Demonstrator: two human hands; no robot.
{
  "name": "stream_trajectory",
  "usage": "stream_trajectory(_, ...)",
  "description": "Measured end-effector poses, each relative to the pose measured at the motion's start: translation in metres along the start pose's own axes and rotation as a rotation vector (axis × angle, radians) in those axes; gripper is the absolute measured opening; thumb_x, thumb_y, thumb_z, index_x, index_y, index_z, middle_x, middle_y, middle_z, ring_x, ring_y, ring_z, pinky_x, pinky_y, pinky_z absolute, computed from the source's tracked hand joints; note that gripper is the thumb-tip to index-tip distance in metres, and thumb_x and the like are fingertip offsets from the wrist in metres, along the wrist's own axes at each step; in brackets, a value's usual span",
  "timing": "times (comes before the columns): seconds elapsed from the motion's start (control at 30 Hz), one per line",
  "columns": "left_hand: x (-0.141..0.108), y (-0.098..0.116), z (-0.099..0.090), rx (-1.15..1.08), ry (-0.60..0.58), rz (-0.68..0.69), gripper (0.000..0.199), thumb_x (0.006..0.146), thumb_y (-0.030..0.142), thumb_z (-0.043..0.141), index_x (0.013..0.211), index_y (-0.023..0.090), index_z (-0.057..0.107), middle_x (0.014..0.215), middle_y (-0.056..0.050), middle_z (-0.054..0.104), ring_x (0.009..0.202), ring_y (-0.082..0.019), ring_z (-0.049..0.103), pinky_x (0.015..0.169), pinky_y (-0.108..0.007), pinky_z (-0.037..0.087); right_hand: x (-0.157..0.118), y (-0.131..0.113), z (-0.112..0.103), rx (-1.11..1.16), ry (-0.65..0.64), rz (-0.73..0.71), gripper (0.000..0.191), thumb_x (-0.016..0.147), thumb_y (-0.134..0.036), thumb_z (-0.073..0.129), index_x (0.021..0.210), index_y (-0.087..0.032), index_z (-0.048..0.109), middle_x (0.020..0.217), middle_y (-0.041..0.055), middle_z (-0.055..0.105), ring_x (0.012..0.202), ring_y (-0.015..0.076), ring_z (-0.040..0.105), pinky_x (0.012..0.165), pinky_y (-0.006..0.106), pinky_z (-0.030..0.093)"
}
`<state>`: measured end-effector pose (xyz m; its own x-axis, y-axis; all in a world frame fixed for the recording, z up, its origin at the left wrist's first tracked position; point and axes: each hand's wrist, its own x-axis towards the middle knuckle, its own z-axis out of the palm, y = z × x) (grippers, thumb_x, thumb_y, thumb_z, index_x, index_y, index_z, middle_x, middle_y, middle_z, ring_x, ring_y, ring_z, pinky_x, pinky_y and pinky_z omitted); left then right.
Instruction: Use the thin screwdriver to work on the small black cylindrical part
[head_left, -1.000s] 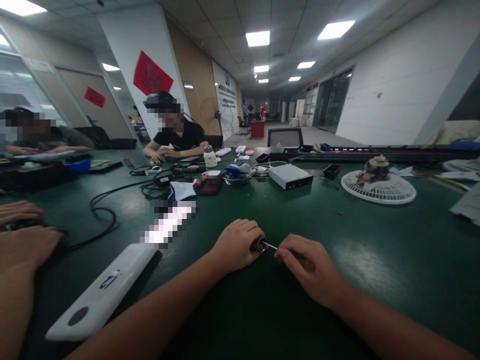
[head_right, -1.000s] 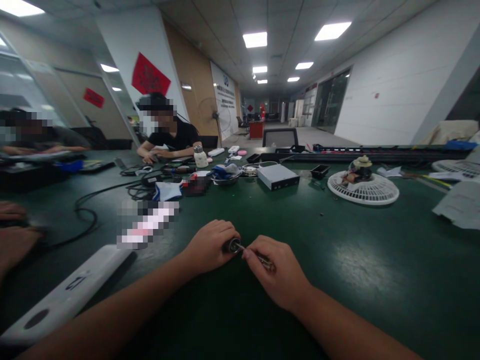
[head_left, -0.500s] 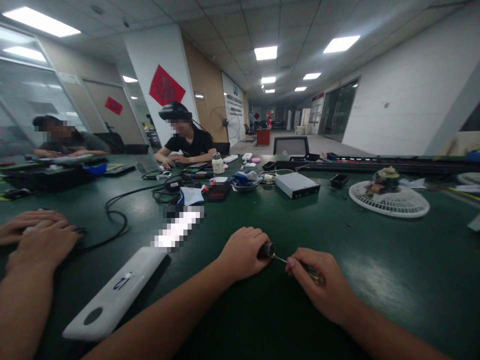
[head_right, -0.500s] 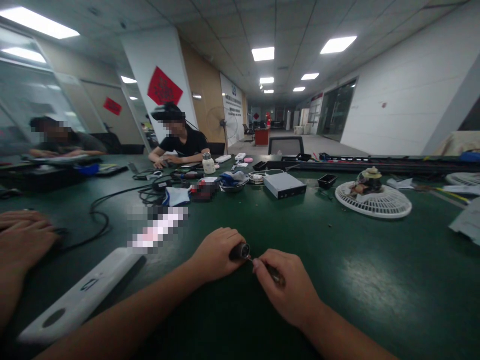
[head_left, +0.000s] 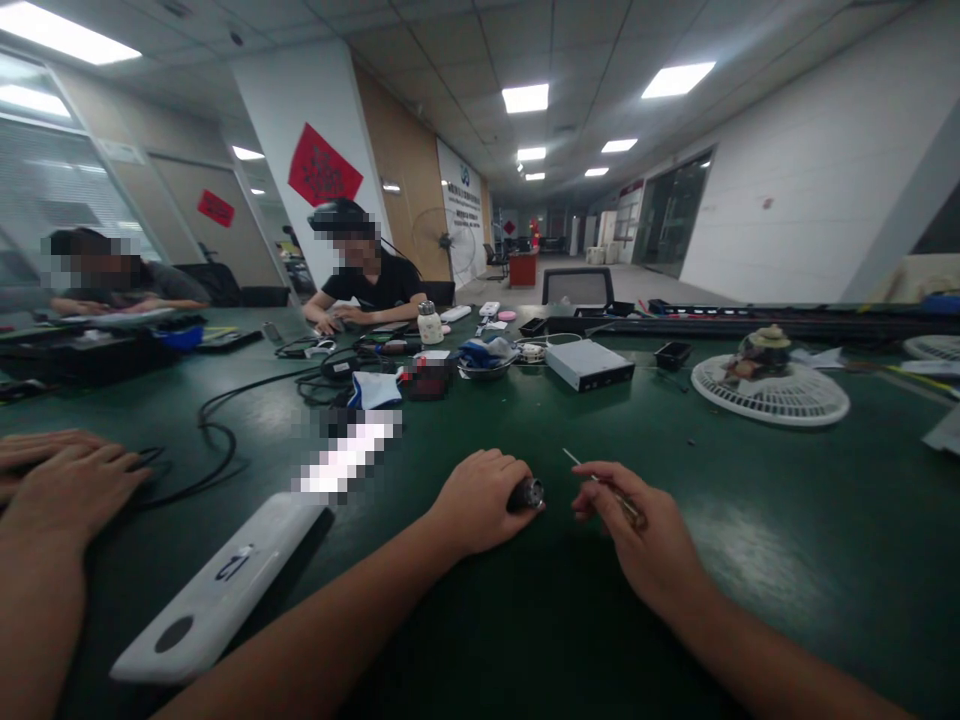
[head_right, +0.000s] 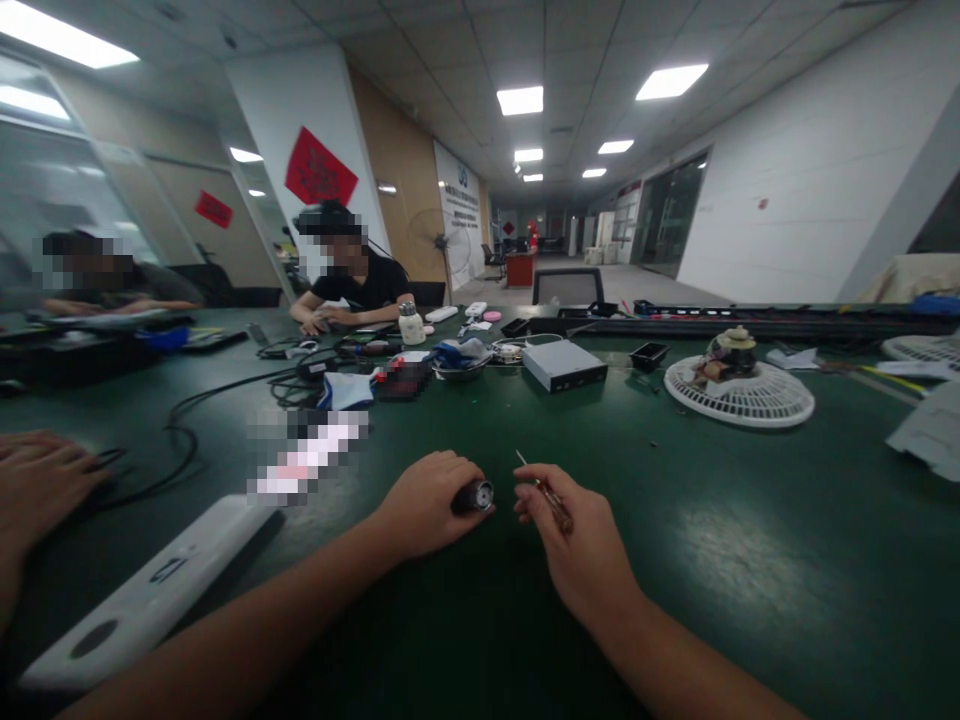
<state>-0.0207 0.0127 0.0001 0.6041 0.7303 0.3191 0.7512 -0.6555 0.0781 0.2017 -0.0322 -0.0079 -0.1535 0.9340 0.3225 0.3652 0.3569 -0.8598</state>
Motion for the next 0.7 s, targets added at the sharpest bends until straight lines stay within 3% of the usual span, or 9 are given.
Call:
stream_trajectory(0.13,0.0,0.001,0.0,0.01,-0.009,-0.008,0.026,0.083,0.043,0.066,0.096,0.021,0.061,0.088,-0.004,0.067,0.08,-0.021,0.059,0.072,-0.035,0.043,0.001,-0.002,0.003,-0.139,-0.112,-0.046,0.025,0.097,-0.037,0.051,0.091,-0.021,0.069,0.085,0.0036,0.071,0.076,0.0191,0.068,0.06,0.028,0.049)
stream_trajectory(0.3,0.0,0.003,-0.002,-0.004,-0.034,-0.025,0.028,0.084,0.045,0.065,0.097,0.021,0.061,0.091,-0.004,0.068,0.08,-0.02,0.06,0.072,-0.035,0.043,-0.004,-0.007,0.003,-0.099,-0.124,-0.073,0.022,0.097,-0.037,0.05,0.102,-0.021,0.064,0.086,0.0037,0.072,0.074,0.0185,0.068,0.056,0.026,0.048)
stream_trajectory(0.5,-0.001,0.003,-0.001,-0.019,-0.02,-0.028,0.025,0.085,0.041,0.065,0.099,0.021,0.06,0.091,-0.003,0.067,0.082,-0.021,0.059,0.073,-0.035,0.043,-0.008,-0.007,-0.001,-0.036,-0.151,-0.102,0.02,0.098,-0.029,0.046,0.086,-0.02,0.058,0.073,0.0032,0.07,0.07,0.0181,0.065,0.059,0.027,0.047)
stream_trajectory(0.7,0.0,0.003,-0.005,-0.042,-0.039,0.049,0.024,0.083,0.028,0.065,0.105,0.022,0.059,0.095,-0.003,0.065,0.086,-0.02,0.058,0.075,-0.034,0.041,-0.007,-0.01,0.001,0.031,-0.237,-0.097,0.022,0.1,-0.033,0.045,0.09,-0.019,0.06,0.083,0.0044,0.07,0.078,0.0179,0.066,0.07,0.03,0.049)
